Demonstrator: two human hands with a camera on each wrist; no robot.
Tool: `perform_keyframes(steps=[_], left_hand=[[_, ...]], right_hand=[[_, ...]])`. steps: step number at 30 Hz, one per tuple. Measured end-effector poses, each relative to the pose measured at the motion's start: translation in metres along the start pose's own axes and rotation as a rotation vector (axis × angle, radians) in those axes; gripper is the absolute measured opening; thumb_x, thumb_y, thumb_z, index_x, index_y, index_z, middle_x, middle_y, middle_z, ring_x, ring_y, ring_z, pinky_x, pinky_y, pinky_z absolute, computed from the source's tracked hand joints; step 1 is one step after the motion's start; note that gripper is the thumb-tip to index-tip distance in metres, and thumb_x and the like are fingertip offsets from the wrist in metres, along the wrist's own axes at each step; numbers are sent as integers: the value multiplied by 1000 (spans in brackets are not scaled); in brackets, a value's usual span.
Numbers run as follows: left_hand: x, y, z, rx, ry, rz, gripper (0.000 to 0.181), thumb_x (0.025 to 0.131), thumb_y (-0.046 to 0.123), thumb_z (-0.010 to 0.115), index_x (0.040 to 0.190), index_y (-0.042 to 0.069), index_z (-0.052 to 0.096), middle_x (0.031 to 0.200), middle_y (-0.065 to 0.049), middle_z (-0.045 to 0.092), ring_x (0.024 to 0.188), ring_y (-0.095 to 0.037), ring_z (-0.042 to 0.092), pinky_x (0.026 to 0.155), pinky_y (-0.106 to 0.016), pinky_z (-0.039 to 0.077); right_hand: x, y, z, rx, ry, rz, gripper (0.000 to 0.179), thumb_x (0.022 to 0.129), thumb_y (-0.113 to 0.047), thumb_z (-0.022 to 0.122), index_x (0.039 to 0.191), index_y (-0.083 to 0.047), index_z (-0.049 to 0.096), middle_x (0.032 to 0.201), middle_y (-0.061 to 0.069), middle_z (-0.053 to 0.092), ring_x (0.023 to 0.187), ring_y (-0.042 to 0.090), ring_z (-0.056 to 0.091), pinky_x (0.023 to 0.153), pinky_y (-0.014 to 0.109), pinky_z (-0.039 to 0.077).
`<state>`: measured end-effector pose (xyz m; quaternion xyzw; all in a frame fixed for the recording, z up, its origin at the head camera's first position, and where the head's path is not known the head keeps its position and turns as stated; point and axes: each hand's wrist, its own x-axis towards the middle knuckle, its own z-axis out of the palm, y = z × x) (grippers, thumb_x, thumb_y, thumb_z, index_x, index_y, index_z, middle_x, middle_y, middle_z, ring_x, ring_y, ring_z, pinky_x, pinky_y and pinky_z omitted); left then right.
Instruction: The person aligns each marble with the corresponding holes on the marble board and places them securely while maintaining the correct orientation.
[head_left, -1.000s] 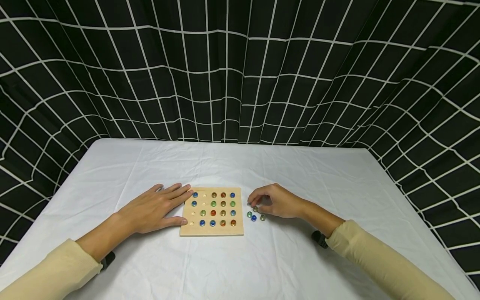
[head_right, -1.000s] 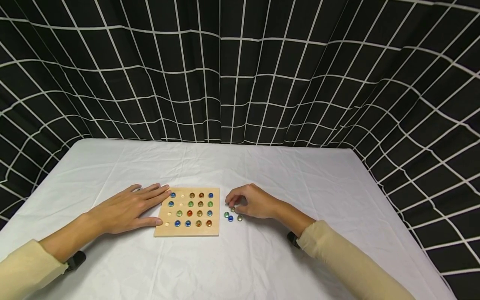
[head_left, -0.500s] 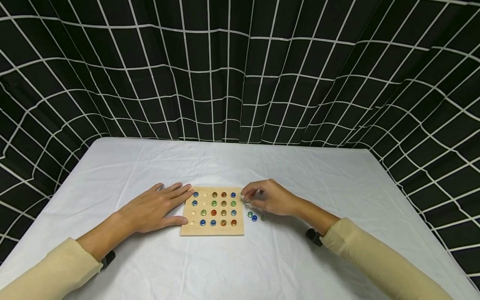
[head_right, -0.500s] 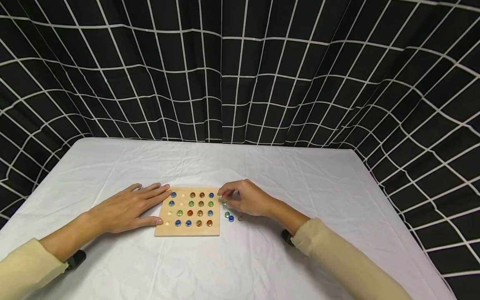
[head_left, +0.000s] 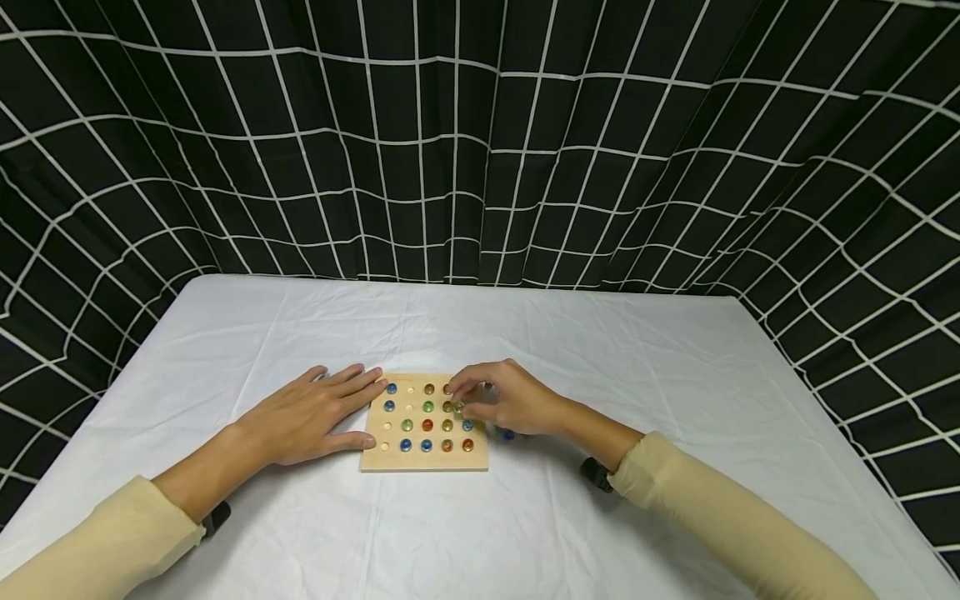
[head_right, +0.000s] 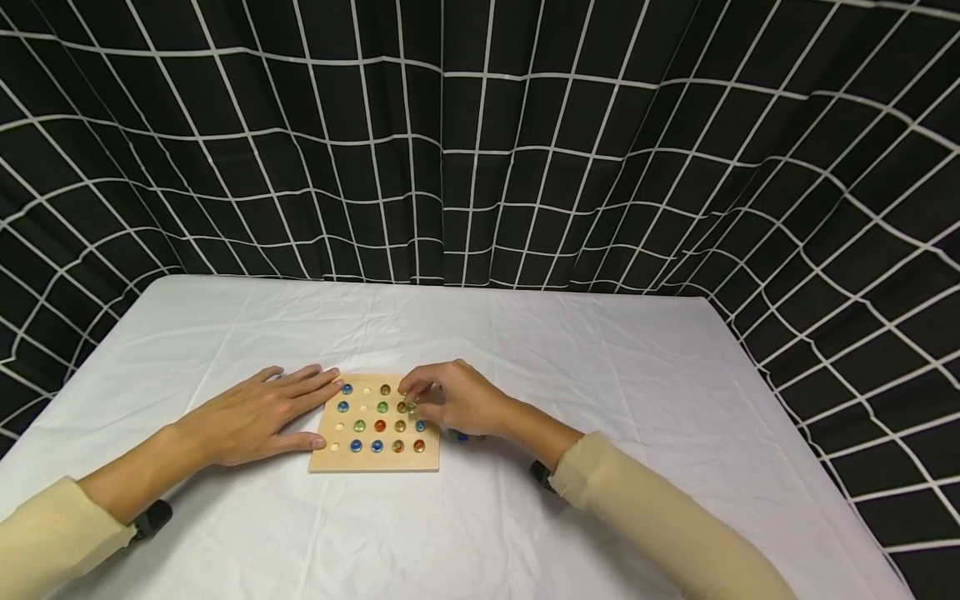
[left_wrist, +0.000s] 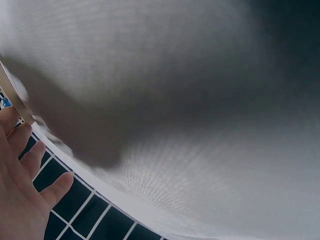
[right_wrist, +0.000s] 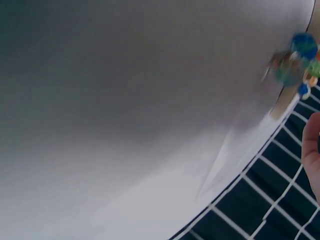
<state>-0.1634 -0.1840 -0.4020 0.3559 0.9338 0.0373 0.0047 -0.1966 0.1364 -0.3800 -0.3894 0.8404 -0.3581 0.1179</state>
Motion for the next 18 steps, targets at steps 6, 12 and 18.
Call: perform_keyframes(steps=[6, 12, 18], left_hand=[[0, -1, 1, 2, 3, 6, 80, 95, 70, 42, 156, 19, 35, 159, -2, 36, 145, -29, 35, 109, -60, 32], [0, -2, 1, 4, 7, 11, 80, 95, 70, 42, 156, 18, 36, 159, -2, 36, 145, -29, 35, 109, -61, 33], [-1, -2, 1, -3, 11, 8, 81, 95, 70, 43, 156, 18, 36, 159, -2, 36, 145, -29, 35, 109, -62, 32]], right_hand=[[10, -9, 11, 35, -13, -48, 28, 86, 1, 76, 113, -3, 69, 97, 0, 74, 92, 7, 67, 86, 35, 54], [20, -19, 19, 45, -44, -57, 27, 87, -1, 74, 113, -4, 69, 98, -1, 73, 91, 7, 66, 84, 33, 55], [27, -26, 27, 54, -89, -48, 26, 89, -3, 74, 115, -5, 69, 100, -2, 73, 93, 6, 66, 85, 31, 55]])
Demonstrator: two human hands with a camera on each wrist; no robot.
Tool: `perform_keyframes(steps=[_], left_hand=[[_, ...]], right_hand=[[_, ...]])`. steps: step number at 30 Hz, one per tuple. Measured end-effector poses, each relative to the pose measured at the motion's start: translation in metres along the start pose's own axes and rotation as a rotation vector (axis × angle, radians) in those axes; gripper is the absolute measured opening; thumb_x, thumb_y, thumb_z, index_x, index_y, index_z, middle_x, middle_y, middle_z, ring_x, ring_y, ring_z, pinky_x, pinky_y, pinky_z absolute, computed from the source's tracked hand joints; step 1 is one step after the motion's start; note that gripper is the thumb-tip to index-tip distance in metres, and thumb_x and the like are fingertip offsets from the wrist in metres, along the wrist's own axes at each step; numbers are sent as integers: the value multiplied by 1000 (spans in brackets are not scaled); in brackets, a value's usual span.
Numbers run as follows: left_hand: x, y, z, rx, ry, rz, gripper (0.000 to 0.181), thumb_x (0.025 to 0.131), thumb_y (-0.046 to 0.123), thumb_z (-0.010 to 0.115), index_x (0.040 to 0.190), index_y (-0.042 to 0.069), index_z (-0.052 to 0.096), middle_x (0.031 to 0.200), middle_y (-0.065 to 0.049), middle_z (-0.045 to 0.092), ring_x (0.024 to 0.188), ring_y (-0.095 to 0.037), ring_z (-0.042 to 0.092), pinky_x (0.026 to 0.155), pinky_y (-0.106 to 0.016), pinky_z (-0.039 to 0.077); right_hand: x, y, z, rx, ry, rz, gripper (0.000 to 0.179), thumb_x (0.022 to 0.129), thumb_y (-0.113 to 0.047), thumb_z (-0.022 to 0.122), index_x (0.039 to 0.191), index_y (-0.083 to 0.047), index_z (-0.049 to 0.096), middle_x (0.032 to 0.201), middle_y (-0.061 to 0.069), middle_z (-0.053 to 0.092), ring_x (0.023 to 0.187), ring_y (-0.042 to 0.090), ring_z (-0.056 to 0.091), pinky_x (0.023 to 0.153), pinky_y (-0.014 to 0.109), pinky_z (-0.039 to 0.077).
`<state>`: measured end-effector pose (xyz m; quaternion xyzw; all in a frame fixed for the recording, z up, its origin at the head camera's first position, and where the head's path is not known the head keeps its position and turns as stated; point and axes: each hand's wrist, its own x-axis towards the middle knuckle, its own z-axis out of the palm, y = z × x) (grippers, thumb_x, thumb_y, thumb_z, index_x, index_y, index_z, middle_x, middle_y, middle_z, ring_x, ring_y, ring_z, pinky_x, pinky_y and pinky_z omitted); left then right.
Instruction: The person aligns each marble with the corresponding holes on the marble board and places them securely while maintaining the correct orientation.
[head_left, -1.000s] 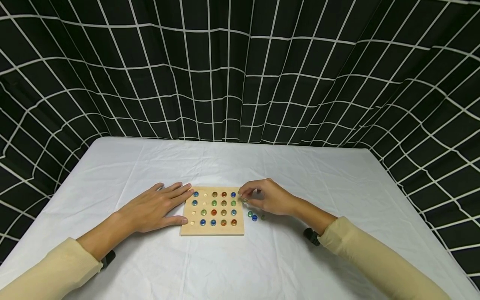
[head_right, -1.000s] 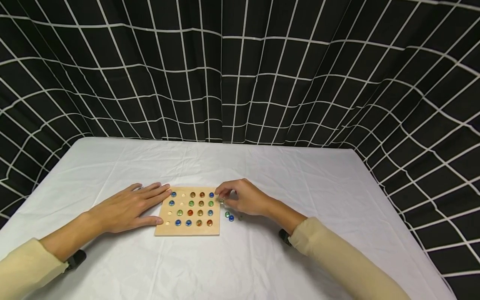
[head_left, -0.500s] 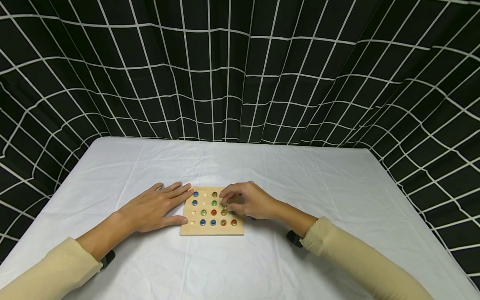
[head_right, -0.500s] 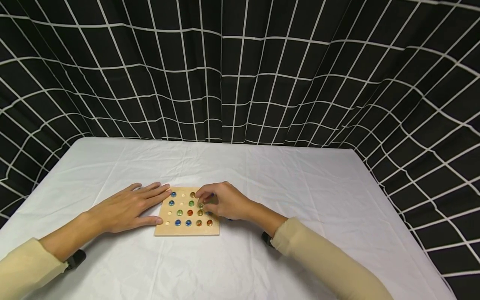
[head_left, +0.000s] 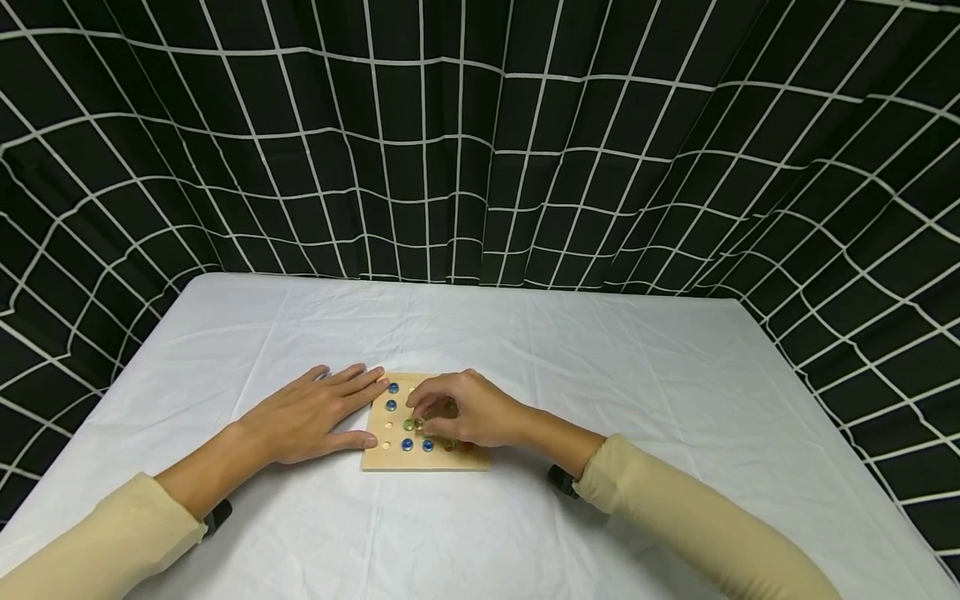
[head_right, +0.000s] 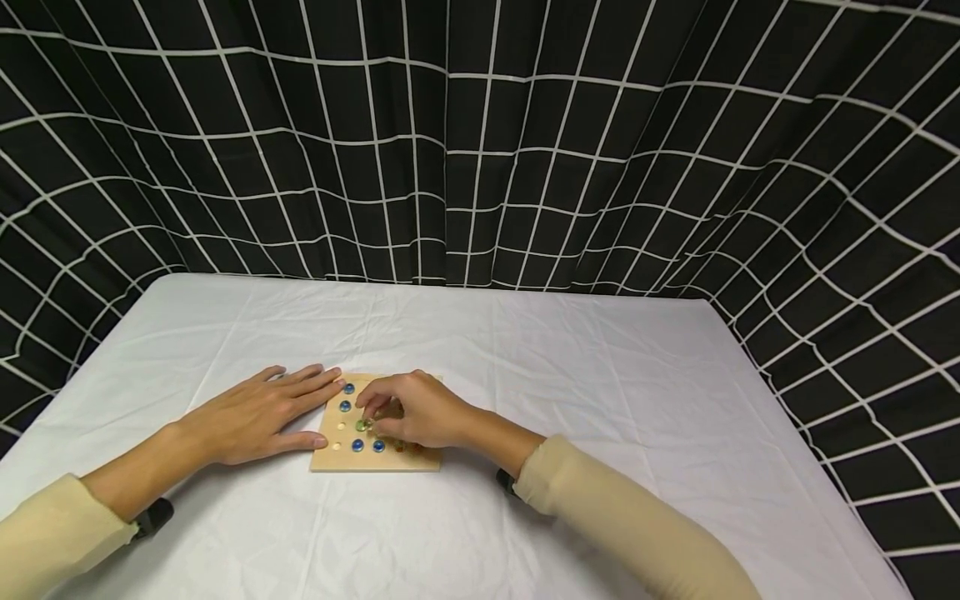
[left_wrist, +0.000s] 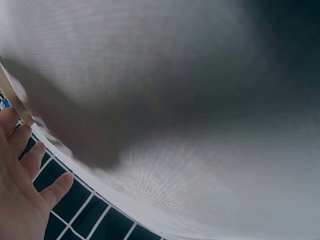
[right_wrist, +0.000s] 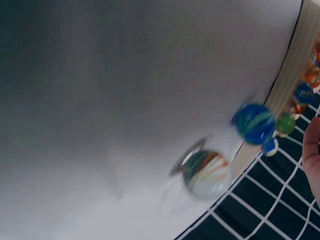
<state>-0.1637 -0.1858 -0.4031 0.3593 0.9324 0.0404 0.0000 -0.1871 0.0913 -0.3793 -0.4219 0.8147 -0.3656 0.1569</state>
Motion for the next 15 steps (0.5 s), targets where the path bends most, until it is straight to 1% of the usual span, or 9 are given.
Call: perform_keyframes(steps=[3, 5, 8, 10, 12, 15], left_hand=[[0, 0, 0, -6, -5, -4, 80, 95, 70, 43, 156, 19, 35, 159, -2, 35, 145, -29, 34, 109, -62, 32], [0, 0, 0, -6, -5, -2, 80, 95, 70, 43, 156, 19, 35, 159, -2, 35, 145, -29, 34, 110, -62, 32], [1, 0, 0, -9, -2, 6, 79, 96, 69, 43, 156, 19, 35, 159, -2, 36, 145, -28, 34, 109, -62, 32], [1, 0, 0, -11, -2, 10, 79, 96, 69, 43, 156, 19, 35, 159, -2, 36, 145, -29, 35, 109, -62, 32], [0, 0, -1, -14, -3, 12, 79, 96, 69, 43, 157, 18, 35, 159, -3, 36, 145, -29, 35, 109, -62, 32], [0, 0, -1, -16, -5, 10, 79, 96, 69, 43, 157, 18, 35, 159, -3, 36, 145, -29, 35, 109, -62, 32]], right_hand=[[3, -2, 4, -9, -16, -2, 26, 90, -5, 74, 116, -5, 69, 101, -1, 73, 95, 5, 66, 86, 27, 54], [5, -4, 6, -31, -22, -15, 27, 90, -6, 74, 116, -5, 69, 102, 0, 72, 95, 6, 66, 87, 24, 53], [8, -7, 9, -66, -33, -41, 27, 90, -7, 74, 117, -5, 69, 104, 1, 72, 96, 8, 66, 85, 23, 53], [11, -9, 11, -103, -38, -58, 27, 90, -7, 74, 117, -6, 69, 104, 0, 73, 95, 9, 66, 82, 23, 53], [13, -10, 13, -144, -45, -69, 27, 90, -7, 75, 116, -8, 70, 104, -2, 73, 93, 9, 65, 82, 22, 50], [17, -13, 16, -209, -47, -78, 26, 89, -8, 75, 114, -11, 70, 102, -6, 73, 92, 6, 63, 87, 23, 45]])
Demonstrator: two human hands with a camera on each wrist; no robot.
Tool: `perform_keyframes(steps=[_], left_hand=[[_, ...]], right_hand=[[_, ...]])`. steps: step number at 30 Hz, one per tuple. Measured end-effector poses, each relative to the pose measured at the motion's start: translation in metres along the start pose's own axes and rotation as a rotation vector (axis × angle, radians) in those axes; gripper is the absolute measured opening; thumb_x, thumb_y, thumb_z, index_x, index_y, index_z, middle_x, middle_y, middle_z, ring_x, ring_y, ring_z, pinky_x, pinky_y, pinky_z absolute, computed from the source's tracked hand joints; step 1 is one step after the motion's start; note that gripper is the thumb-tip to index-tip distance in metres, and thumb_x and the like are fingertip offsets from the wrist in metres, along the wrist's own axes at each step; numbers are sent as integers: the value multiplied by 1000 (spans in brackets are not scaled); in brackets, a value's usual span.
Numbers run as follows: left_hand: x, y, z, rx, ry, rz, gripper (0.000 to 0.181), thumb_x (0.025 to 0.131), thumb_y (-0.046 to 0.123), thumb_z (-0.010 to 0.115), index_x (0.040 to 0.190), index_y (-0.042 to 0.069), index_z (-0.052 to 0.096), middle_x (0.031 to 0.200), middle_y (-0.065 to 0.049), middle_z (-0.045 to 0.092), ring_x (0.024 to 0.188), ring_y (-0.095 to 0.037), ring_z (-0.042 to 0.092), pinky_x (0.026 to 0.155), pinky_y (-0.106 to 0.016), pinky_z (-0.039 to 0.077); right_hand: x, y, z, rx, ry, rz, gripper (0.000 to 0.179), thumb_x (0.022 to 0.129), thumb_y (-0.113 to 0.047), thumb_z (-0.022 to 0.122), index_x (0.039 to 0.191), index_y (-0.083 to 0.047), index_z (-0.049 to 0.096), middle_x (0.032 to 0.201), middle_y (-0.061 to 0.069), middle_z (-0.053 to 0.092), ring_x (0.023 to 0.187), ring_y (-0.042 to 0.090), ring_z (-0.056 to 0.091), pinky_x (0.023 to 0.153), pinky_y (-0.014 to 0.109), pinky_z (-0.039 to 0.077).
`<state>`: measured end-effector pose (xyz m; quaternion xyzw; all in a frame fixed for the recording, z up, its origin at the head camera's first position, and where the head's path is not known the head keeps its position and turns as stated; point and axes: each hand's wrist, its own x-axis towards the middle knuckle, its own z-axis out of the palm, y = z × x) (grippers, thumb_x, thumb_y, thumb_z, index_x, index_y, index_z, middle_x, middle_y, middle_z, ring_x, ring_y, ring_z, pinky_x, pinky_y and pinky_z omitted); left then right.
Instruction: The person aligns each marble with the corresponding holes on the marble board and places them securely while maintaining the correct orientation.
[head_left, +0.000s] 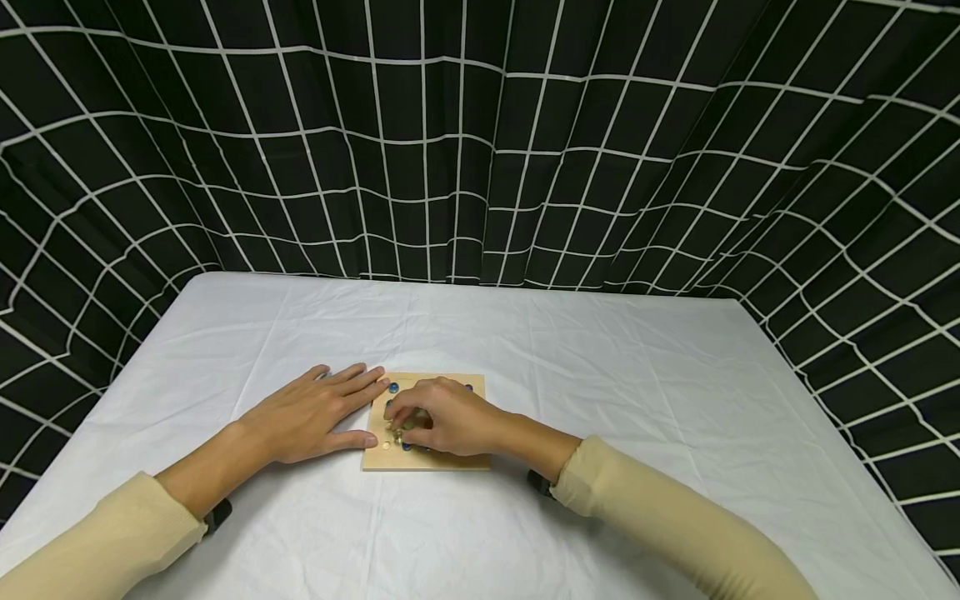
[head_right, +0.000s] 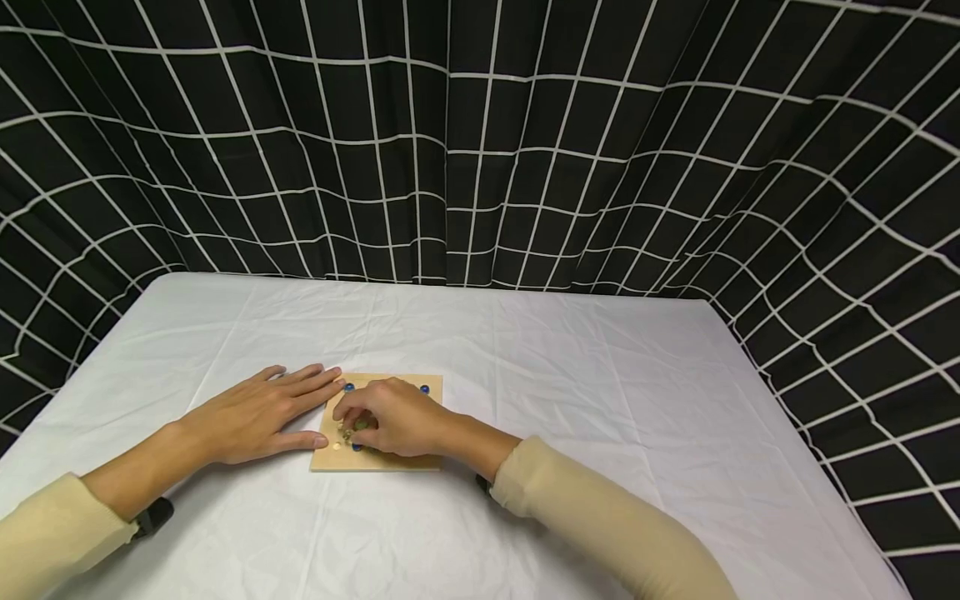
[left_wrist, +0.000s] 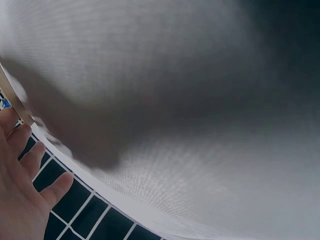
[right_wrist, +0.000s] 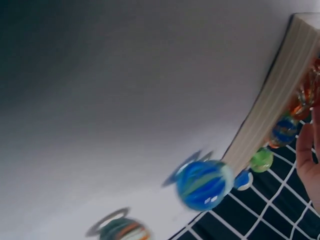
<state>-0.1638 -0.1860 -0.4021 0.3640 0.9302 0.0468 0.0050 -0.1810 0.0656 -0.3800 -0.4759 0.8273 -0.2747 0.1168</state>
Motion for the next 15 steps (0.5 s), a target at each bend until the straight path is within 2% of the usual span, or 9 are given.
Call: perform_keyframes(steps=[6, 15], left_hand=[[-1, 0, 0, -5, -1, -3, 80, 95, 70, 42, 156, 18, 35, 159, -3, 36, 145, -28, 35, 109, -62, 32], [-1, 0, 0, 0, -1, 3, 81, 96, 70, 41, 156, 17, 35, 159, -3, 35, 145, -29, 35, 109, -62, 32]], right_hand=[[5, -4, 3, -41, -8, -9, 26, 89, -10, 76, 115, -12, 70, 101, -9, 72, 95, -1, 61, 100, 25, 41], [10, -9, 5, -44, -51, -12, 24, 91, -10, 73, 116, -13, 70, 104, -10, 71, 97, -2, 61, 90, 14, 44]])
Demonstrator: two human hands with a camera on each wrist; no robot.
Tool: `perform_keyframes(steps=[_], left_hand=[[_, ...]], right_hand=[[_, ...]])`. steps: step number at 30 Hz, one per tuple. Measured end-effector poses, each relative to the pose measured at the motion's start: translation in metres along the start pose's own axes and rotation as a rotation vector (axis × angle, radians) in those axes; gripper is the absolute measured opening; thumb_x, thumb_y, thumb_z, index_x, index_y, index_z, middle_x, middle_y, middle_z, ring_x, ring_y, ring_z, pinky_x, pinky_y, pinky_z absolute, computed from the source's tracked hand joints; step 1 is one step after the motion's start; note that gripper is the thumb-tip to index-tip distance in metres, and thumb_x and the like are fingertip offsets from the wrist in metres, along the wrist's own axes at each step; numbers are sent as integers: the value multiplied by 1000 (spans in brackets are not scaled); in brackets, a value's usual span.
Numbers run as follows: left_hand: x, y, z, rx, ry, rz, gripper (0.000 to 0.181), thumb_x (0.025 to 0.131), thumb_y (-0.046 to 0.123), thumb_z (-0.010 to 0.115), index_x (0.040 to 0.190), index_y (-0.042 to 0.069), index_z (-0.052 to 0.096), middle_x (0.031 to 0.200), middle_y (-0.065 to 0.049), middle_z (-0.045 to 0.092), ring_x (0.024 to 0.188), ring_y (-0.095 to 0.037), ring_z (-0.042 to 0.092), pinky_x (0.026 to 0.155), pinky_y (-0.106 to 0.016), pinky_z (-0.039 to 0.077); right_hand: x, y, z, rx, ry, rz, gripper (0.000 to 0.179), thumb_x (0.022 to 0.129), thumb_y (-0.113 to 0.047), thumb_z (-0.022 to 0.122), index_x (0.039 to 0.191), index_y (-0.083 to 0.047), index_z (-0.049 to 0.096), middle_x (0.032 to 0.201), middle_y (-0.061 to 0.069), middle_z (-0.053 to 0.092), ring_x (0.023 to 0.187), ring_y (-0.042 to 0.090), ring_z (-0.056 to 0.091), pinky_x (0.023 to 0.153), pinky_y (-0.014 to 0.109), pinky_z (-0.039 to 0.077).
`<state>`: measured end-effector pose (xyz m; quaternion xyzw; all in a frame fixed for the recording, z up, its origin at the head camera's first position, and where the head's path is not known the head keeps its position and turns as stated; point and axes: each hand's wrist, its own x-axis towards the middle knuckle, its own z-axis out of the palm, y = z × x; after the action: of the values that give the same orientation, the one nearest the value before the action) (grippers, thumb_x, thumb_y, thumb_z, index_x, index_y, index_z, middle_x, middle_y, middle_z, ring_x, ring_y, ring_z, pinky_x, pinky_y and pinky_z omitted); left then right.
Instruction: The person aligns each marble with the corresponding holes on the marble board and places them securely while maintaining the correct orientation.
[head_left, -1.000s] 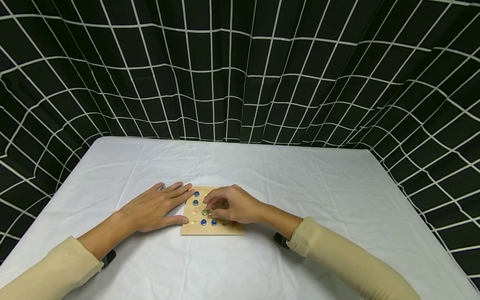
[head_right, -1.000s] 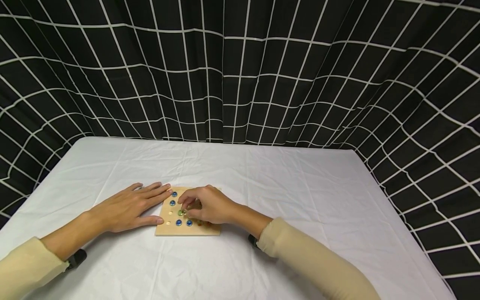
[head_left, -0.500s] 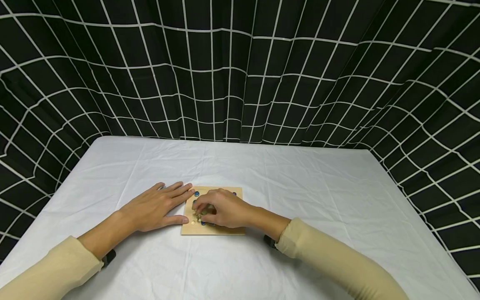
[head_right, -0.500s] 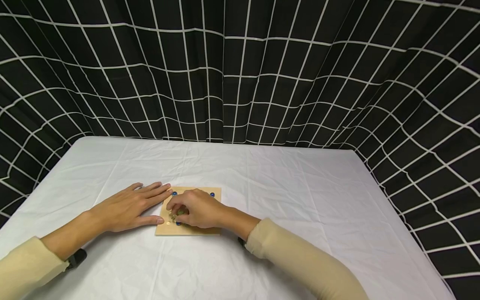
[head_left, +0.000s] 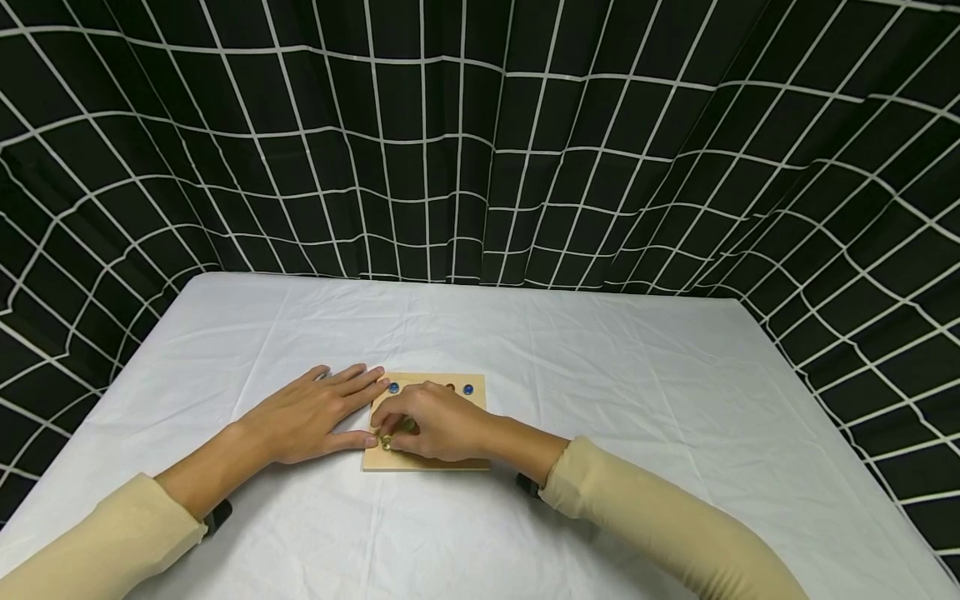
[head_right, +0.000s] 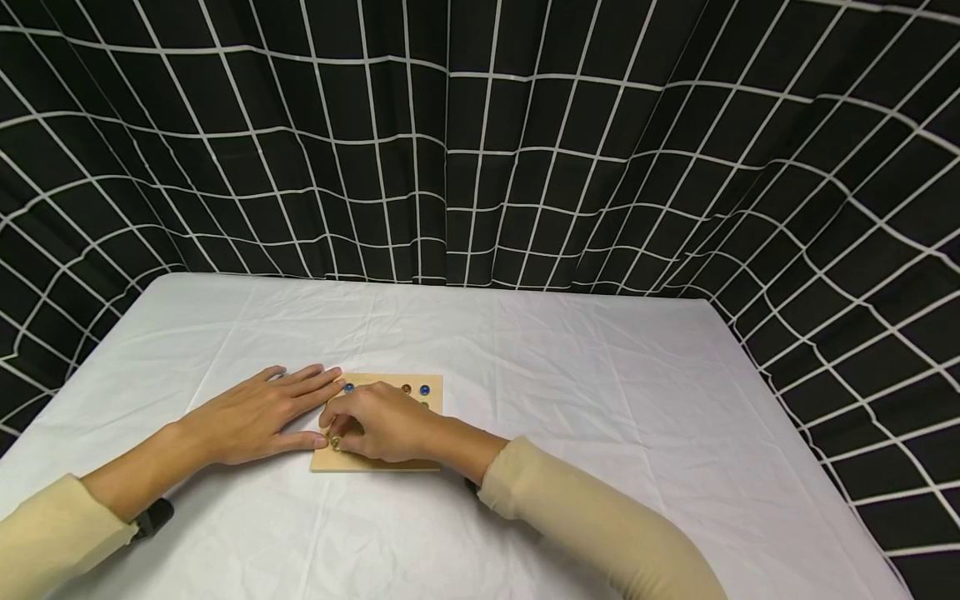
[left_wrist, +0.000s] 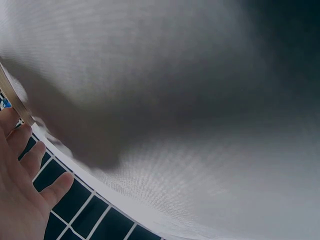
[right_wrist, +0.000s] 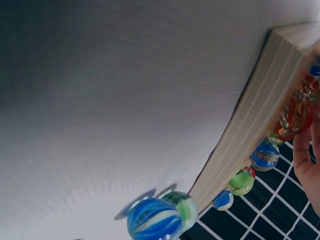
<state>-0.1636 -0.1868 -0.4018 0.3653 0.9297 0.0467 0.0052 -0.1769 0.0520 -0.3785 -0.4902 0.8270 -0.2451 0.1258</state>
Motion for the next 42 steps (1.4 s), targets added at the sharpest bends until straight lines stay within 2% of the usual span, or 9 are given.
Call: perform_keyframes(steps=[7, 12, 16, 22, 32, 42], left_hand=[[0, 1, 0, -8, -4, -7, 80, 96, 69, 41, 156, 16, 35, 160, -3, 34, 145, -28, 34, 109, -62, 32], [0, 1, -1, -13, -5, -8, 80, 96, 70, 41, 156, 17, 35, 159, -3, 35, 145, -28, 34, 109, -62, 31], [1, 2, -1, -9, -6, -14, 81, 96, 70, 41, 156, 16, 36, 159, -3, 35, 145, -29, 34, 110, -62, 31], [3, 3, -1, -2, -19, -26, 81, 96, 71, 40, 156, 17, 35, 160, -2, 34, 146, -29, 33, 110, -62, 31], [2, 3, -1, 6, -8, -16, 81, 96, 70, 41, 157, 17, 34, 159, -4, 35, 144, -30, 35, 110, -61, 32], [3, 4, 1, 16, -6, -19, 81, 96, 71, 39, 156, 16, 36, 159, -3, 36, 144, -30, 36, 109, -61, 32]], right_hand=[[1, 0, 2, -22, 8, -3, 23, 91, -10, 73, 113, -14, 71, 101, -11, 71, 95, -3, 60, 88, 13, 44], [-2, 2, -5, -18, 26, 15, 25, 92, -13, 73, 117, -12, 69, 102, -9, 73, 97, 1, 63, 98, 22, 42], [-11, 7, -18, 34, 59, 40, 26, 92, -12, 73, 118, -10, 69, 102, -6, 72, 96, 4, 64, 97, 29, 46], [-36, 22, -32, 97, 96, 115, 29, 90, -8, 74, 119, -6, 68, 102, -1, 74, 94, 11, 67, 85, 33, 54], [-83, 49, -43, 109, 151, 181, 31, 87, -10, 77, 117, -10, 69, 104, -2, 73, 96, 14, 66, 90, 41, 51], [-112, 61, -47, 142, 126, 224, 29, 86, -8, 76, 115, -9, 70, 100, -4, 73, 93, 14, 67, 88, 41, 51]])
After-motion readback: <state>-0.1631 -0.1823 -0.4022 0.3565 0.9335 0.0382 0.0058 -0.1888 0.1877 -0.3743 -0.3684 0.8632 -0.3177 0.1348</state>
